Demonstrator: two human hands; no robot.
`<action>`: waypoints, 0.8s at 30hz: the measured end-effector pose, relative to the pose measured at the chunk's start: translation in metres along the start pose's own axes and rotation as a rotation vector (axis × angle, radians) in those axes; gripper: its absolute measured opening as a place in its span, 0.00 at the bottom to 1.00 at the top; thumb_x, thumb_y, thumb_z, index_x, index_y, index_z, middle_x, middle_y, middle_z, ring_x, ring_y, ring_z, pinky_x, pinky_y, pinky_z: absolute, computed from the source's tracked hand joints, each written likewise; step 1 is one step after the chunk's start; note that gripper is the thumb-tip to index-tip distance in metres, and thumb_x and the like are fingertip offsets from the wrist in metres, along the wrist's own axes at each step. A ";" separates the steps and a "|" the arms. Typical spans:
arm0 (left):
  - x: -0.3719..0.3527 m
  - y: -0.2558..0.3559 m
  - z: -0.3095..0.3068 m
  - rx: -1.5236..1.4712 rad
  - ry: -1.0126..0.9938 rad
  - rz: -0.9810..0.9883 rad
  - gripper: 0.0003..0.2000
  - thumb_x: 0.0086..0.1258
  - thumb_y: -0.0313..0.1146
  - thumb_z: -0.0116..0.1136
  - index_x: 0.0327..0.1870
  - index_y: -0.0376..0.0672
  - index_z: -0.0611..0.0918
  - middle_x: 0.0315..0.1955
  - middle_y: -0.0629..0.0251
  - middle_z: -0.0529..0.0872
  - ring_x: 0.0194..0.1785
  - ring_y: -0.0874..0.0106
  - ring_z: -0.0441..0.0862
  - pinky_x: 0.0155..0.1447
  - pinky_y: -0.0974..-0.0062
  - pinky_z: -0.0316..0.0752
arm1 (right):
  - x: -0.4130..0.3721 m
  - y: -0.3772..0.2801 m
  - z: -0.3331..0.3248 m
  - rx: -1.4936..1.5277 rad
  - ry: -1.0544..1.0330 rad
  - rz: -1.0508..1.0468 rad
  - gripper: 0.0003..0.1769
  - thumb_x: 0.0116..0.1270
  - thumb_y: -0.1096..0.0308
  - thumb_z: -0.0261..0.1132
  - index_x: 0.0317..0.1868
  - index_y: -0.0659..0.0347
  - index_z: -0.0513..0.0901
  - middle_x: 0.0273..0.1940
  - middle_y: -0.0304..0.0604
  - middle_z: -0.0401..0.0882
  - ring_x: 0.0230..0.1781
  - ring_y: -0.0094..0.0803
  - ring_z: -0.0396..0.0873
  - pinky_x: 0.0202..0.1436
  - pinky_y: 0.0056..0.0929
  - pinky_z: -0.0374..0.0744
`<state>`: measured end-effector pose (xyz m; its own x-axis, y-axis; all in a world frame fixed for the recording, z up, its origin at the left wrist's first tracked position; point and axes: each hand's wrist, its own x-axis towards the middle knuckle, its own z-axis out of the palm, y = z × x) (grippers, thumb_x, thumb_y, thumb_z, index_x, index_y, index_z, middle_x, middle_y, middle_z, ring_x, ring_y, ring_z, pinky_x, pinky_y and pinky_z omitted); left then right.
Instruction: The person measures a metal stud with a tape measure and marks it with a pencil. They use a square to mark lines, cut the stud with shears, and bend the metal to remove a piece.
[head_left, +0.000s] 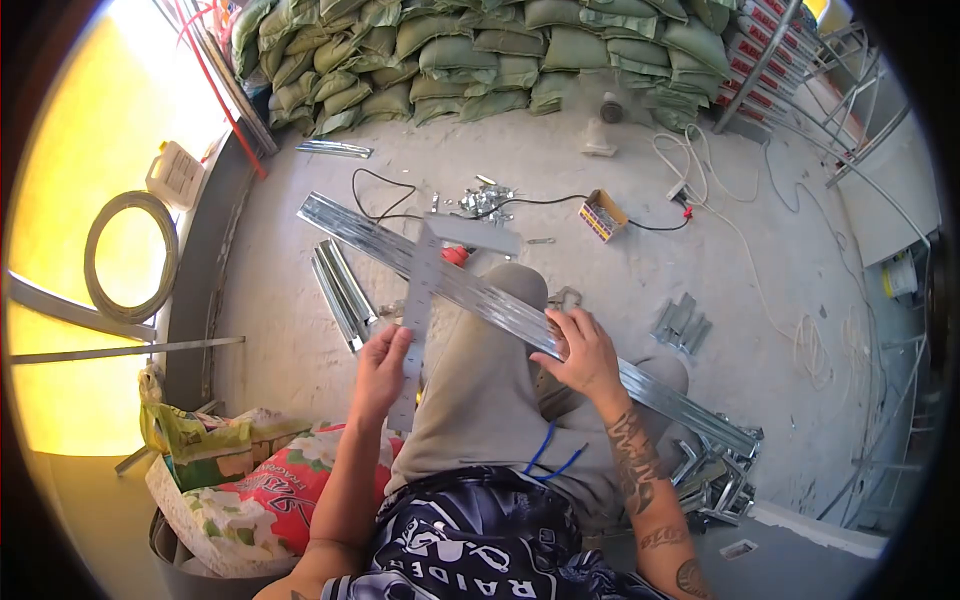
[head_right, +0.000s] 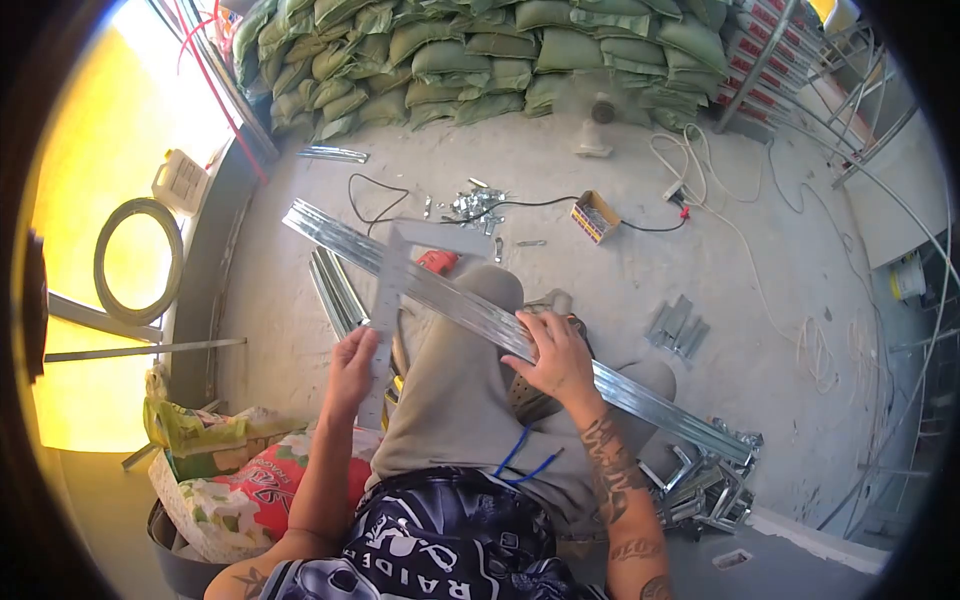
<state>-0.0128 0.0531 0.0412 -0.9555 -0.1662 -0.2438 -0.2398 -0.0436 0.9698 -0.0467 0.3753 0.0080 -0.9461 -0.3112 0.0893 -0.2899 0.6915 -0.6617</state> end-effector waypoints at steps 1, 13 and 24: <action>0.004 -0.007 0.001 0.084 -0.061 0.019 0.15 0.84 0.41 0.52 0.40 0.40 0.83 0.28 0.79 0.79 0.31 0.87 0.69 0.36 0.83 0.66 | 0.002 -0.003 0.001 -0.087 0.157 -0.124 0.42 0.56 0.44 0.77 0.69 0.52 0.76 0.53 0.44 0.76 0.52 0.45 0.78 0.55 0.43 0.78; -0.020 0.006 0.037 0.083 -0.339 -0.418 0.17 0.83 0.45 0.53 0.45 0.38 0.83 0.31 0.69 0.85 0.35 0.81 0.79 0.41 0.79 0.74 | 0.049 -0.022 0.023 -0.196 0.151 -0.248 0.40 0.54 0.47 0.78 0.69 0.40 0.78 0.72 0.48 0.66 0.72 0.50 0.65 0.69 0.58 0.65; -0.014 0.019 0.017 0.116 -0.494 -0.332 0.14 0.80 0.44 0.58 0.41 0.42 0.81 0.24 0.81 0.72 0.27 0.86 0.65 0.30 0.82 0.61 | 0.052 -0.018 0.019 -0.171 0.071 -0.261 0.33 0.61 0.53 0.75 0.67 0.51 0.81 0.73 0.55 0.68 0.71 0.51 0.69 0.68 0.47 0.69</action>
<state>-0.0071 0.0713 0.0629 -0.7862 0.3166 -0.5307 -0.5296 0.0971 0.8426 -0.0882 0.3344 0.0108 -0.8425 -0.4505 0.2953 -0.5386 0.6958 -0.4751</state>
